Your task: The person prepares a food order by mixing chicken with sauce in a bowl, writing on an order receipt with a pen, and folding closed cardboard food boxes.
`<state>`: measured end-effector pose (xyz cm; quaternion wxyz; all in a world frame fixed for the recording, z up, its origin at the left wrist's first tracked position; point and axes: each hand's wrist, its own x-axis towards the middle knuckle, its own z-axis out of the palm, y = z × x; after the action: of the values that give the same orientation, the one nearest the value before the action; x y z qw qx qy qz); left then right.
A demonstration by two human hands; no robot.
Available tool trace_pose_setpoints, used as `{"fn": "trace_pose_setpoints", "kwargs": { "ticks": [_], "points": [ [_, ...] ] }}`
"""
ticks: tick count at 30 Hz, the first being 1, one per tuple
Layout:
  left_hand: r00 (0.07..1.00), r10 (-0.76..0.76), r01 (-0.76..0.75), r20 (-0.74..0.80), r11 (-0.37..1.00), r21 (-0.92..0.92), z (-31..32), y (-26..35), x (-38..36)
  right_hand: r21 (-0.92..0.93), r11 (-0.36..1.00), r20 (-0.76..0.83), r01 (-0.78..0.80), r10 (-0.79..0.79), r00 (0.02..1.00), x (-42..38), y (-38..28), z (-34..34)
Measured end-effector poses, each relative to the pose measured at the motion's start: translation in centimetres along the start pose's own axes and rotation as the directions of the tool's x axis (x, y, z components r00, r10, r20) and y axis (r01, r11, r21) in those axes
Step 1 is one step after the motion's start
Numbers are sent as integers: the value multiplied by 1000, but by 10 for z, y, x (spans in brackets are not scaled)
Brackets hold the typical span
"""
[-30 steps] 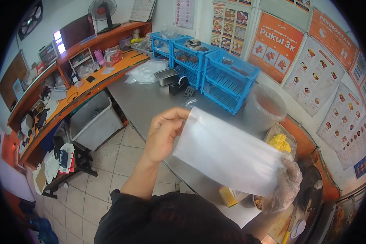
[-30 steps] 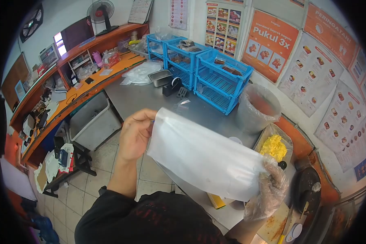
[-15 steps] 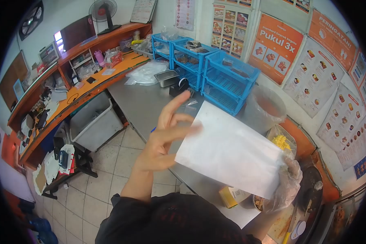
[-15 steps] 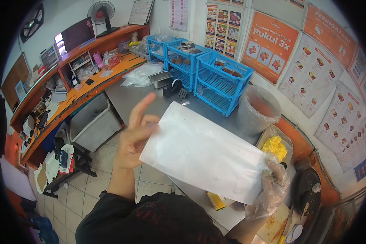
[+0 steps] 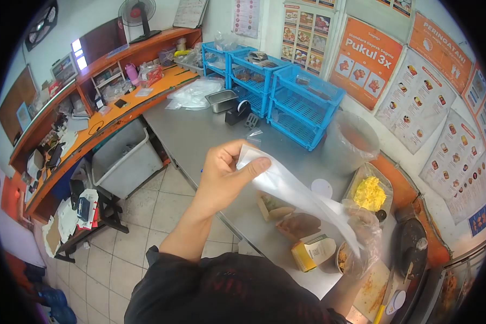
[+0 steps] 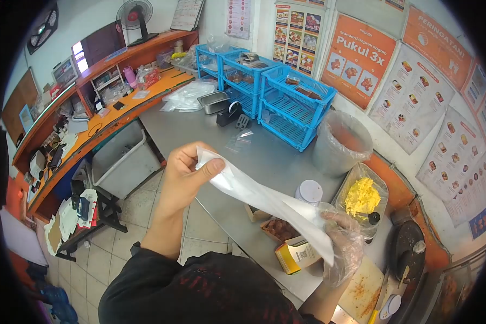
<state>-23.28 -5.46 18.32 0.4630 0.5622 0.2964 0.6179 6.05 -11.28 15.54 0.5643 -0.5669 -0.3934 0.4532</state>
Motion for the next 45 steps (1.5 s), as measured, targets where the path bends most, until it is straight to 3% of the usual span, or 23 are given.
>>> {"fn": "trace_pose_setpoints", "kwargs": {
  "ticks": [4, 6, 9, 12, 13, 15, 17, 19, 21, 23, 26, 29, 33, 35, 42, 45],
  "points": [
    [999, -42, 41, -23, 998, -50, 1, 2, 4, 222, 972, -16, 81, -79, 997, 4, 24, -3],
    [997, -63, 61, -33, 996, -66, 3, 5, 4, -8, 996, 191, 90, -87, 978, 13, 28, -19],
    [996, -90, 91, 14, 995, -44, 2, 5, 6, -86, 989, 224, 118, -97, 970, 4, 8, -9],
    [981, -145, 146, 127, 989, 3, 2, -1, 8, -289, 869, 68, 401, -399, 915, 7, -14, -4],
    [975, -165, 167, 150, 986, 1, 7, 0, 8, -427, 745, 73, 512, -536, 841, -2, -40, 9],
    [962, -187, 195, 200, 981, -21, 17, -2, 10, -427, 578, 269, 695, -653, 708, -3, -62, 28],
    [951, -188, 208, 245, 976, -59, 23, -4, 8, -359, 565, 551, 743, -515, 657, -8, -81, 46],
    [938, -203, 225, 282, 973, -46, 23, -3, 7, -477, 566, 658, 673, -278, 700, -13, -90, 59],
    [943, -174, 202, 285, 977, -72, 26, -1, 6, -550, 596, 667, 585, -109, 737, -2, -75, 66],
    [961, -105, 143, 257, 980, -136, 31, 1, 4, -560, 589, 640, 582, -138, 756, -1, -74, 69],
    [921, -164, 248, 352, 945, -211, 8, -5, 10, -548, 595, 630, 588, -169, 758, -3, -73, 71],
    [976, -145, 146, 163, 989, 4, 15, 2, 6, -508, 609, 654, 609, -186, 733, 0, -69, 71],
    [986, -51, 30, 156, 990, 136, 15, 5, 2, -414, 720, 636, 557, -209, 743, 1, -64, 74],
    [987, -41, 16, 158, 988, 153, 15, 6, 1, -505, 656, 639, 561, -153, 754, 3, -66, 75],
    [999, -38, 37, 24, 999, 23, 18, 6, -1, -481, 689, 628, 541, -160, 762, 3, -62, 76],
    [999, -46, 46, 9, 999, 12, 17, 3, -1, -372, 729, 545, 574, -330, 771, -4, -55, 76]
  ]
}}
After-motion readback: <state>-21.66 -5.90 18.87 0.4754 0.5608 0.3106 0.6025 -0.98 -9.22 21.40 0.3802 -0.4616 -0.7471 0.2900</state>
